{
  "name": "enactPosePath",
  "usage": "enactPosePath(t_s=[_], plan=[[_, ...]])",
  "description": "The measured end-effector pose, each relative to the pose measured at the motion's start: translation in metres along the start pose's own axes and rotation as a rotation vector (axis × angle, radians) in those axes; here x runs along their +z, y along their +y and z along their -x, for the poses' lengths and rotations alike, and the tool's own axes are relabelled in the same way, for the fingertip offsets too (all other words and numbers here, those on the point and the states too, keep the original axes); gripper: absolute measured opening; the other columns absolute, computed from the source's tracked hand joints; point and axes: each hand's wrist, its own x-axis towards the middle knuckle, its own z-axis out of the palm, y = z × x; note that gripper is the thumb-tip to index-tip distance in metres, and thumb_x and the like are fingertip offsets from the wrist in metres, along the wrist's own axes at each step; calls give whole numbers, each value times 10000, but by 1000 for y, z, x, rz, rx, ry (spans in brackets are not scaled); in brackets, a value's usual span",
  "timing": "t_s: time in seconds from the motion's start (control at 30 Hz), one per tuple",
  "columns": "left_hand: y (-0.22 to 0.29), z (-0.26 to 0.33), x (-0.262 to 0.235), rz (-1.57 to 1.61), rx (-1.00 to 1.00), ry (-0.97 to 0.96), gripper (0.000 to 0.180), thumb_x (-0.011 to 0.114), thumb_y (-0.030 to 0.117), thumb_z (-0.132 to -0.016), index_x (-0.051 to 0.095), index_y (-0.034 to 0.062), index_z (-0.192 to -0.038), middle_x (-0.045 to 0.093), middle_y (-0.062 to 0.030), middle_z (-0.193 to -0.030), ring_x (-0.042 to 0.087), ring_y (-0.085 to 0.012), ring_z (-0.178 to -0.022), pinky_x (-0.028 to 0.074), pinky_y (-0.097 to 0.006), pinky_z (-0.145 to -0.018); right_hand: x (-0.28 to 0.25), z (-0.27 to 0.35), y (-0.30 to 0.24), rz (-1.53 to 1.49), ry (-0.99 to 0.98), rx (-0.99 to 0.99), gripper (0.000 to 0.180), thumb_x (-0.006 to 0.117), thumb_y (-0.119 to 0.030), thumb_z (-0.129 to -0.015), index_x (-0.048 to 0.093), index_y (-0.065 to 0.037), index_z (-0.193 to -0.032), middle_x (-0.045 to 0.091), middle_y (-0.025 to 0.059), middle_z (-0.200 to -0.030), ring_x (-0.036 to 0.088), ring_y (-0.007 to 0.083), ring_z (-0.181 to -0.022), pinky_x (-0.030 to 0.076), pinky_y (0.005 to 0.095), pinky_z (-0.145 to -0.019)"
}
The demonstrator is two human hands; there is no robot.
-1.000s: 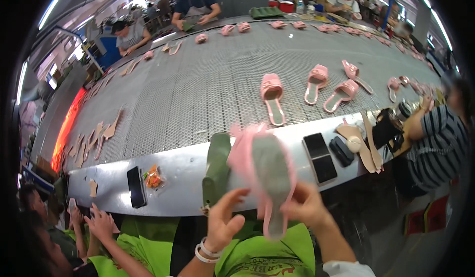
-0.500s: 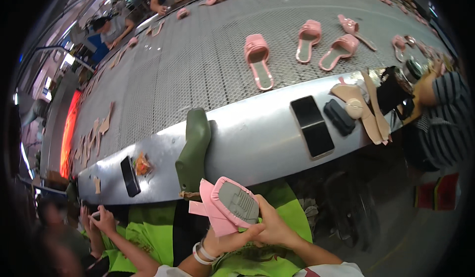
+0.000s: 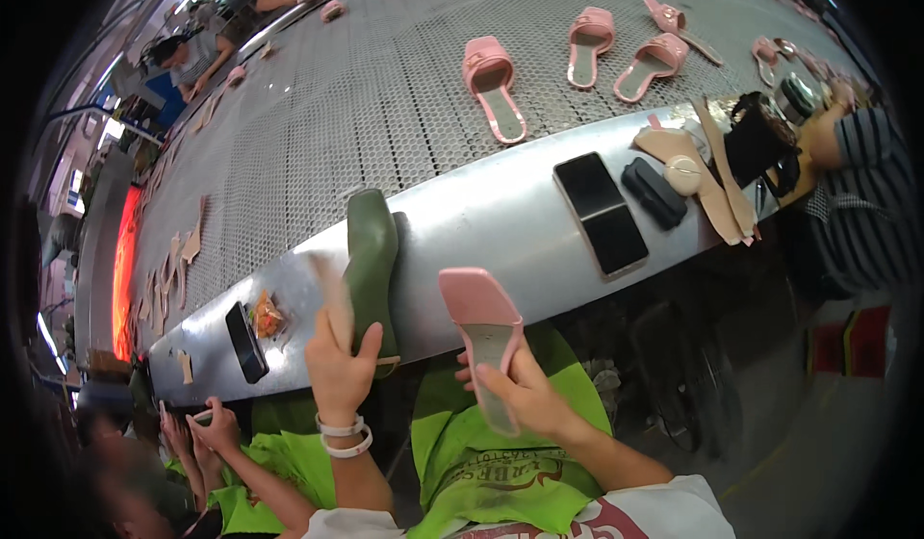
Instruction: The person assembles pink slide sandals by hand on a factory assembly line. They pick up a pink upper and a green shoe last, press the upper onto the last, and then remove the finished slipper to place it on the conveyor belt. The process is repeated for multiple units throughout the clip.
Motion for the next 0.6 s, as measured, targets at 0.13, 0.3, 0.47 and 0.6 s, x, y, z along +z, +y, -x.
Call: enactPosePath(t_s=[0.13,0.3,0.47,0.6], plan=[[-1,4,-8,534,-187,-88,536,737,107,-792,511,-53,-1251,621,-171,-1102,614,-221,-968,473,-318,-856,14,-7,-8,-336,-33,38,598,499,-150,-985,189,-47,-1485,470,156,-1302,538,261,-1167,489,398,-952],[-16,92,6,677,-53,22,639,757,135,-771,466,-102,-1288,484,-184,-1326,537,-243,-1112,446,-348,-936,39,-22,3,-364,56,-56,650,558,-312,-961,238,-53,-1463,490,188,-1300,566,298,-1155,495,424,-960],[14,108,-1,536,104,-300,593,836,145,-677,601,-96,-1165,701,-178,-951,683,-264,-830,516,-318,-775,34,-19,5,-169,114,44,663,690,-398,-841,432,-21,-1322,573,142,-1186,623,232,-1033,541,372,-857],[-48,133,24,937,-187,-460,414,655,79,-873,487,-20,-1238,579,-171,-1216,587,-242,-1063,455,-394,-908,22,6,26,-175,19,257,709,716,-456,-776,495,3,-1269,595,135,-1140,631,224,-993,541,346,-810]])
